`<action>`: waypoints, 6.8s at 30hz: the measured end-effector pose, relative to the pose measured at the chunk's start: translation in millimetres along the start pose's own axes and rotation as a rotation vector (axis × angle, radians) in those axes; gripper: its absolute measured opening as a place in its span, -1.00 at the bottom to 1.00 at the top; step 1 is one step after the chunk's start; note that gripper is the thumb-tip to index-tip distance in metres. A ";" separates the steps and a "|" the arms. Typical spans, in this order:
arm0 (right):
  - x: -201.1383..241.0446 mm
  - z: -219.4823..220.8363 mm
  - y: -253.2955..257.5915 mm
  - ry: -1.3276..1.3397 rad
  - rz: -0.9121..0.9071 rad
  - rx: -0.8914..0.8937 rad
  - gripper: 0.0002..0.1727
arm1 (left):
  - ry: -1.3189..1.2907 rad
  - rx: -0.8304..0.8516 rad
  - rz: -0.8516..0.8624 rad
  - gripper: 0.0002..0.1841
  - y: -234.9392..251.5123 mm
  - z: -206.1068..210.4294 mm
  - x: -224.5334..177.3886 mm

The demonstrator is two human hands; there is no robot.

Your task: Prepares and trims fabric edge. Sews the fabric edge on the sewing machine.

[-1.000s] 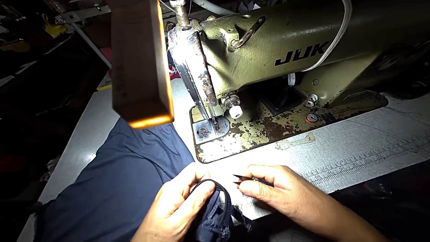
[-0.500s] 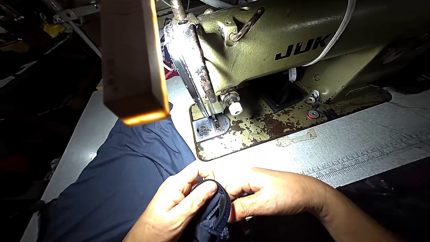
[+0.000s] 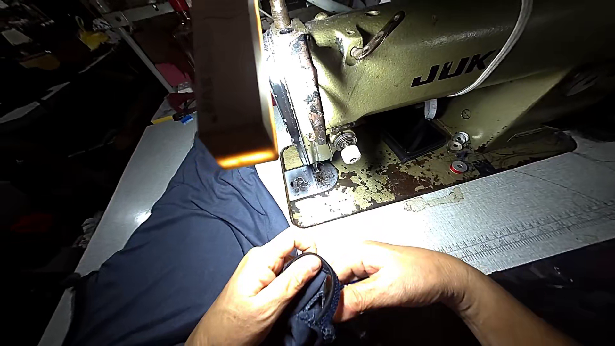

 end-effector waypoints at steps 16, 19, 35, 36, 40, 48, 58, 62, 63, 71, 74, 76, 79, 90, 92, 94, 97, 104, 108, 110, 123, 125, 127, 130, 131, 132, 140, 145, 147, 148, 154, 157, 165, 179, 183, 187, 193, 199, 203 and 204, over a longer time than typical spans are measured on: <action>-0.6 6.2 6.5 0.047 -0.027 -0.072 -0.77 | 0.007 -0.020 0.008 -0.84 0.6 2.7 -2.4; -2.7 5.4 4.9 0.053 -0.042 -0.061 -0.76 | 0.037 -0.021 0.014 -0.83 0.0 2.1 -2.3; -6.8 8.3 3.8 0.098 -0.016 -0.123 -0.72 | 0.204 -0.177 -0.003 -0.86 -13.8 -2.6 -6.7; -7.8 9.0 3.5 0.102 -0.003 -0.140 -0.70 | 0.231 -0.191 -0.026 -0.89 -17.6 -4.3 -10.6; -11.0 12.1 3.3 0.000 0.015 -0.255 -0.61 | 0.309 -0.239 -0.171 -0.85 -26.9 -5.1 -35.9; 0.2 25.8 -6.4 -0.343 -0.070 -0.590 -0.52 | 0.191 -0.310 -0.283 -0.85 -39.1 2.4 -42.3; -9.4 37.4 -2.4 -0.253 -0.125 -0.647 -0.52 | -0.557 -0.610 -0.334 -0.67 -60.9 25.8 -20.4; -12.6 39.9 -1.3 -0.153 -0.007 -0.560 -0.54 | -0.616 -0.635 -0.316 -0.68 -66.1 28.3 -17.2; -12.9 40.3 -0.7 -0.133 0.005 -0.549 -0.54 | -0.593 -0.638 -0.313 -0.68 -65.9 29.2 -18.0; -14.8 42.6 5.0 -0.011 -0.043 -0.517 -0.59 | -0.487 -0.672 -0.272 -0.71 -61.1 36.9 -19.7; -18.8 43.7 6.8 0.049 -0.039 -0.507 -0.61 | -0.500 -0.679 -0.281 -0.71 -61.8 37.7 -19.5; -20.0 43.8 6.6 0.086 -0.045 -0.509 -0.62 | -0.523 -0.684 -0.294 -0.70 -62.6 38.3 -19.6; -21.5 44.8 5.9 0.075 -0.076 -0.532 -0.58 | -0.556 -0.685 -0.308 -0.65 -62.6 38.0 -20.3; -10.9 45.9 5.9 0.013 -0.025 -0.556 -0.60 | -0.547 -0.712 -0.234 -0.69 -64.0 42.3 -14.6; -12.0 46.0 7.3 0.040 -0.047 -0.550 -0.61 | -0.544 -0.714 -0.225 -0.69 -64.6 43.1 -13.3; -13.8 46.0 7.7 0.079 -0.047 -0.516 -0.63 | -0.543 -0.714 -0.220 -0.69 -64.9 43.3 -12.9; -14.9 45.9 6.6 0.127 -0.036 -0.473 -0.64 | -0.573 -0.736 -0.247 -0.62 -64.8 43.8 -13.9; -15.9 47.7 5.9 0.087 -0.052 -0.548 -0.61 | -0.551 -0.704 -0.251 -0.63 -62.4 45.7 -13.0; -17.6 49.3 9.5 0.203 -0.102 -0.501 -0.66 | -0.595 -0.753 -0.289 -0.61 -62.5 45.0 -14.1; -19.3 50.2 10.3 0.249 -0.124 -0.498 -0.63 | -0.628 -0.749 -0.295 -0.60 -63.0 44.5 -13.8; -16.3 48.1 6.6 0.145 -0.025 -0.510 -0.66 | -0.563 -0.768 -0.272 -0.56 -62.5 46.8 -16.7; -16.7 48.5 7.7 0.153 -0.019 -0.514 -0.66 | -0.521 -0.764 -0.272 -0.57 -61.8 47.0 -17.8; -18.4 48.7 8.9 0.181 -0.038 -0.524 -0.64 | -0.511 -0.765 -0.280 -0.58 -61.0 47.3 -18.7; -22.0 49.0 10.0 0.203 -0.078 -0.566 -0.57 | -0.551 -0.761 -0.293 -0.59 -59.4 47.5 -18.5; -22.4 48.8 9.4 0.198 -0.085 -0.582 -0.57 | -0.575 -0.766 -0.294 -0.58 -59.3 47.4 -17.8; -22.4 48.5 8.2 0.194 -0.087 -0.592 -0.57 | -0.597 -0.775 -0.296 -0.57 -59.1 47.0 -17.2; -17.3 43.7 -3.4 0.142 0.025 -0.506 -0.67 | -0.602 -0.810 -0.294 -0.57 -58.6 45.6 -17.7; -13.3 46.2 3.4 0.124 0.011 -0.533 -0.65 | -0.509 -0.771 -0.272 -0.57 -59.2 49.0 -18.4; -13.6 46.0 6.2 0.146 0.014 -0.526 -0.65 | -0.493 -0.764 -0.275 -0.58 -59.9 48.0 -18.8; -14.2 46.1 7.5 0.162 0.013 -0.516 -0.65 | -0.493 -0.762 -0.283 -0.59 -60.0 47.5 -19.1; -23.0 46.6 7.9 0.233 -0.046 -0.513 -0.61 | -0.535 -0.740 -0.291 -0.60 -60.0 46.3 -18.1; -17.6 44.3 1.8 0.212 0.028 -0.466 -0.67 | -0.548 -0.751 -0.273 -0.58 -59.4 45.4 -17.6; -12.4 47.0 7.5 0.209 0.024 -0.463 -0.68 | -0.515 -0.714 -0.266 -0.58 -61.7 45.7 -17.6; -15.9 49.1 8.7 0.232 0.017 -0.475 -0.65 | -0.494 -0.669 -0.280 -0.59 -61.6 44.9 -16.1; -22.7 49.7 11.7 0.277 -0.101 -0.484 -0.59 | -0.489 -0.654 -0.290 -0.61 -61.8 45.4 -16.1; -20.7 49.0 6.8 0.209 -0.059 -0.544 -0.60 | -0.480 -0.651 -0.285 -0.62 -60.9 46.1 -14.5; -20.8 47.7 7.7 0.279 -0.121 -0.550 -0.60 | -0.460 -0.653 -0.308 -0.63 -60.1 45.7 -15.0; -31.4 -12.6 -42.6 -0.359 0.136 -1.419 -0.66 | -0.397 -0.669 -0.321 -0.64 -56.1 27.5 -18.1; -42.1 -40.6 -64.0 -0.899 0.424 -1.644 -0.62 | -0.306 -0.587 -0.322 -0.67 -44.5 16.6 -21.7; -41.5 -40.6 -64.8 -0.925 0.398 -1.652 -0.62 | -0.278 -0.567 -0.318 -0.68 -41.3 14.2 -22.6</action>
Point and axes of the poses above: each hand's wrist, its own y-axis towards the middle knuckle, its own z-axis out of the palm, x = y × z, the point moved 3 cm from there along y, towards the middle knuckle, and after that the axes turned 14 degrees about z, right-handed, at the moved point
